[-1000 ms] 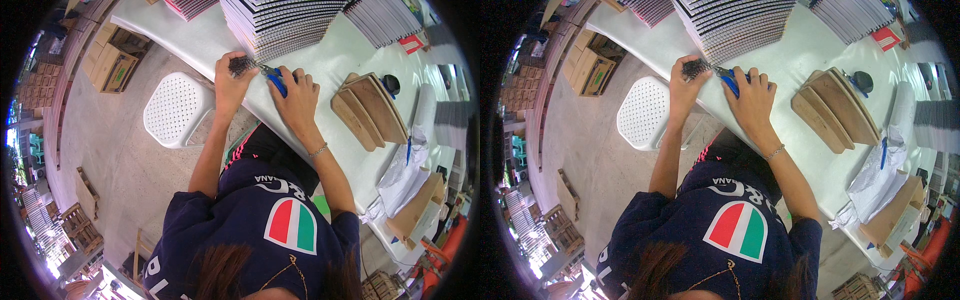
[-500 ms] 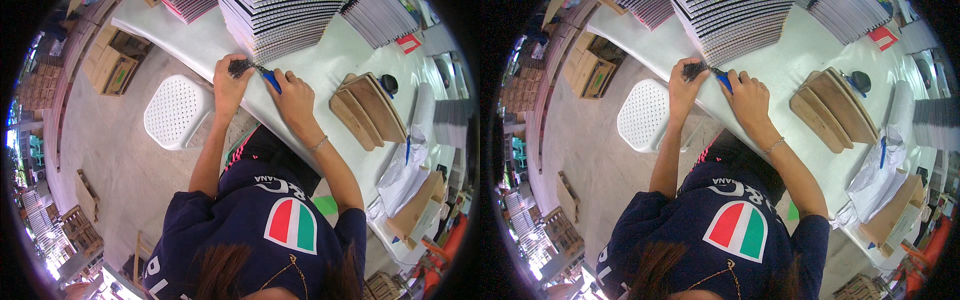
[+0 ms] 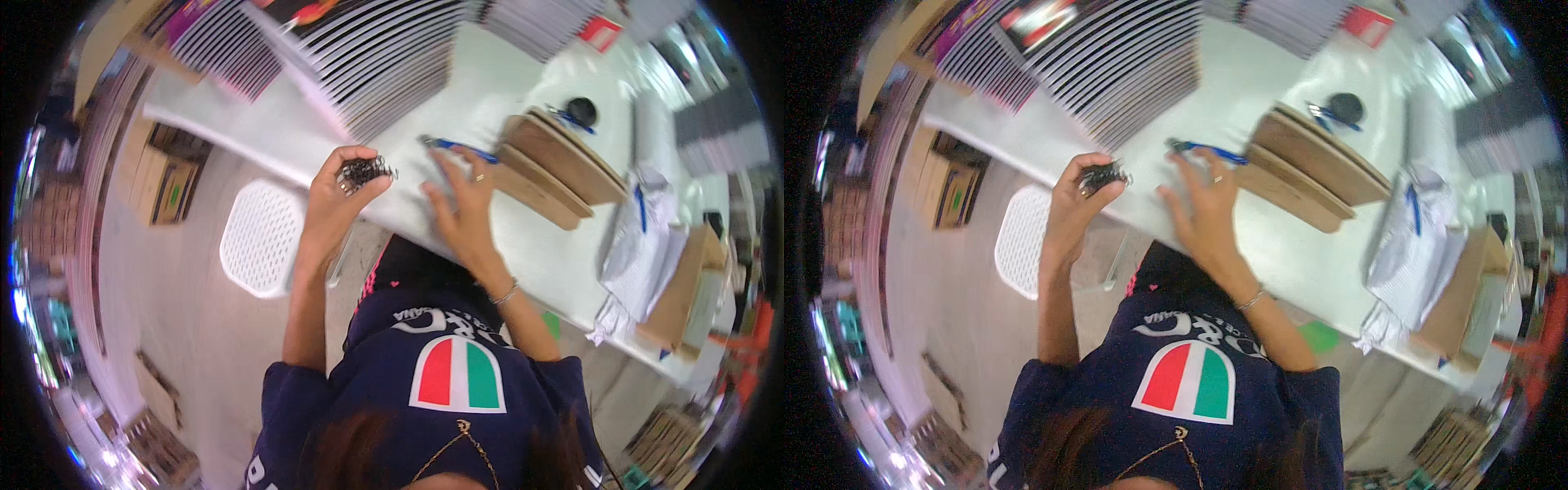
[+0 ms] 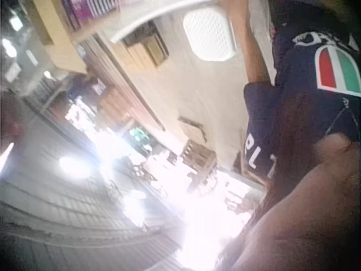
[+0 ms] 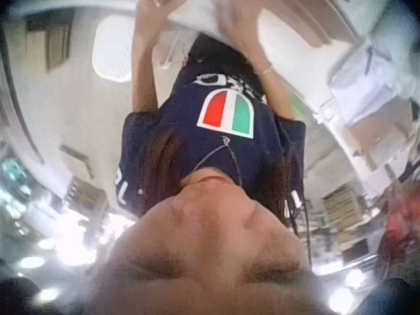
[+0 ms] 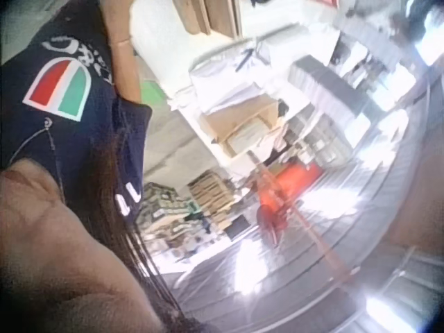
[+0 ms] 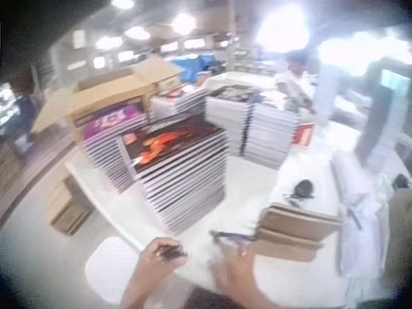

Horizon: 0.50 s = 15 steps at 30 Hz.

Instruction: The person prepares spiral-bound notebooks by using a pair of pliers to trim or adjust the metal coils on a stack of books at a workspace.

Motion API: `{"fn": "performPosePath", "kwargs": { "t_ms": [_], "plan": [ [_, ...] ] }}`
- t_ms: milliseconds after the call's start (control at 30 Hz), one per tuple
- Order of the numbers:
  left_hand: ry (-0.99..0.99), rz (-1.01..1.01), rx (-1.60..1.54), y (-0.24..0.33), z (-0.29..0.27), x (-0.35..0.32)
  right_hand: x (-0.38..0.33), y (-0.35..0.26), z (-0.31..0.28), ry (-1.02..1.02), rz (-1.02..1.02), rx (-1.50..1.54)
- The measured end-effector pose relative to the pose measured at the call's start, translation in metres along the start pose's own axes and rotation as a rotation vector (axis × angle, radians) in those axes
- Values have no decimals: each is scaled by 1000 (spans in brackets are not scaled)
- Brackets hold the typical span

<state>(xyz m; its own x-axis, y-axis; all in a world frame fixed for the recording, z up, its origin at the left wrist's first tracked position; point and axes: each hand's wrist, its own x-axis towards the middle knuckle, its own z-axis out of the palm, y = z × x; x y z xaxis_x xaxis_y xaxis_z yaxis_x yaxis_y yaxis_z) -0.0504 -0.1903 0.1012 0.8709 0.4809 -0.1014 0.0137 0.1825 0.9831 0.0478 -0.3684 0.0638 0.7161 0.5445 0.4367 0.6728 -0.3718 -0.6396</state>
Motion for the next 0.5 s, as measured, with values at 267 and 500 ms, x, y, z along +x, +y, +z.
{"fn": "performPosePath", "kwargs": {
  "t_ms": [267, 500],
  "plan": [
    [-930, 131, 182, 96, 184, 48, -39, 30, 1, 118, 43, 110],
    [-1389, 309, -116, 105, 480, 1, -60, 43, 3, 92, 28, 130]
  ]
}}
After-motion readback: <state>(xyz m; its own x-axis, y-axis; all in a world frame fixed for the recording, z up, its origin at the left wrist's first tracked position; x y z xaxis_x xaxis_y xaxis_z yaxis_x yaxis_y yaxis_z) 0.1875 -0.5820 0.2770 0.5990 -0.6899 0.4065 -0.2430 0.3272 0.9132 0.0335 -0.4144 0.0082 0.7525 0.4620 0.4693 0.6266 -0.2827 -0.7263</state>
